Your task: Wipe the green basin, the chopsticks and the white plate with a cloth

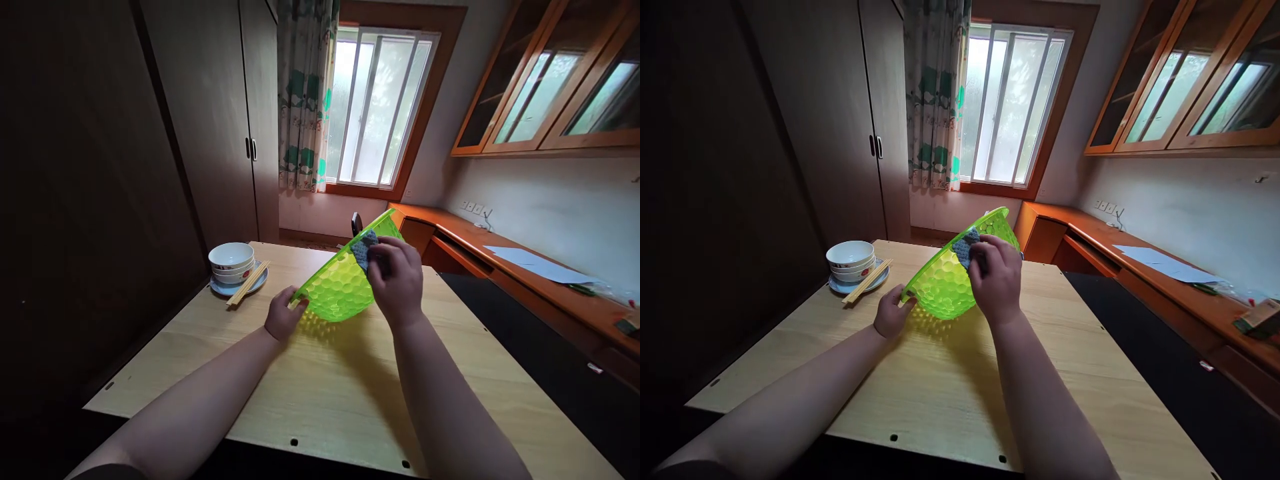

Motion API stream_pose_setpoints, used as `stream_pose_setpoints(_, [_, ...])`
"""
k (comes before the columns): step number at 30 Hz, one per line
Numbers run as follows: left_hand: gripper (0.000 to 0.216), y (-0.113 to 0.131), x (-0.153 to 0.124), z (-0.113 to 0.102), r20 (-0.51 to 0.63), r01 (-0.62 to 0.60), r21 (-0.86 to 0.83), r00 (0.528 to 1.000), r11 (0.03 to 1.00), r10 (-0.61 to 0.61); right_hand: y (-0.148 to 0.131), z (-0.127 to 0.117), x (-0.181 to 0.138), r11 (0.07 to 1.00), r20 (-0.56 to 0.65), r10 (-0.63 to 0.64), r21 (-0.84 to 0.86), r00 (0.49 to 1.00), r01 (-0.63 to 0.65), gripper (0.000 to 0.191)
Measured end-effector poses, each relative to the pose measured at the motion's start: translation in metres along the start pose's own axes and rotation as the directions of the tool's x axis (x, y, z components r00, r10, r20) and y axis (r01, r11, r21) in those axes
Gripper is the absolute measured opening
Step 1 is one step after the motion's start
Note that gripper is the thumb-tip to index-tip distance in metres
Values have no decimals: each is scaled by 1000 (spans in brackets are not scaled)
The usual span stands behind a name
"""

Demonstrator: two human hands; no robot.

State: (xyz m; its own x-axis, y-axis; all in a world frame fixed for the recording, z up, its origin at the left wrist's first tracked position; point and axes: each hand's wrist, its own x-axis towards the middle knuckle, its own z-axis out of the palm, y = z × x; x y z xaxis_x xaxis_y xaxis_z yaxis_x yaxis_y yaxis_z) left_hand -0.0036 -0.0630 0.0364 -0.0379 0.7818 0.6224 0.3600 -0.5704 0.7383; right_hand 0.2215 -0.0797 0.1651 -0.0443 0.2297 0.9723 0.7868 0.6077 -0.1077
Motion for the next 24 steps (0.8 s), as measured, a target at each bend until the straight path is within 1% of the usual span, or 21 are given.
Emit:
stream_pose_setpoints(2, [25,3,-1,2,-2,-25,63,1000,998,25,2,2,-5,996,56,-72,52,996,69,21])
stream_pose_setpoints(3, [24,4,-2,3,0,-29,80,1000,996,30,2,3,-7,993,81,-102,62,991,98,25])
stream_pose_setpoints(6, [27,9,-3,5,-6,-22,104,1000,994,23,1,5,-15,986,144,-167,38,975,163,36])
stream_pose_setpoints(8, [26,13,-3,4,-32,-13,103,999,995,16,-2,6,-19,980,201,-199,25,959,198,42])
stream_pose_setpoints(10, [24,15,-3,3,-79,1,80,997,997,5,-8,9,-23,973,257,-227,22,939,229,46])
stream_pose_setpoints(13, [36,12,-1,3,-153,68,9,986,998,-66,-15,13,-28,966,305,-249,12,919,257,53])
stream_pose_setpoints(15, [41,7,0,3,-175,99,-70,978,993,-110,-14,15,-30,961,323,-266,14,908,277,56])
stream_pose_setpoints(17, [43,3,2,2,-173,113,-139,975,984,-136,-7,15,-29,960,323,-269,11,907,280,57])
stream_pose_setpoints(19, [45,1,5,0,-170,111,-164,976,980,-139,5,14,-25,970,285,-225,-20,932,241,57])
stream_pose_setpoints(21, [47,2,7,-2,-171,97,-150,978,984,-122,15,12,-22,980,216,-166,-71,962,185,56])
stream_pose_setpoints(23, [48,5,9,-4,-160,83,-128,982,988,-103,19,10,-20,983,179,-132,-100,975,152,56])
stream_pose_setpoints(24, [49,6,10,-4,-158,76,-119,983,990,-95,17,9,-20,984,179,-128,-101,975,148,56])
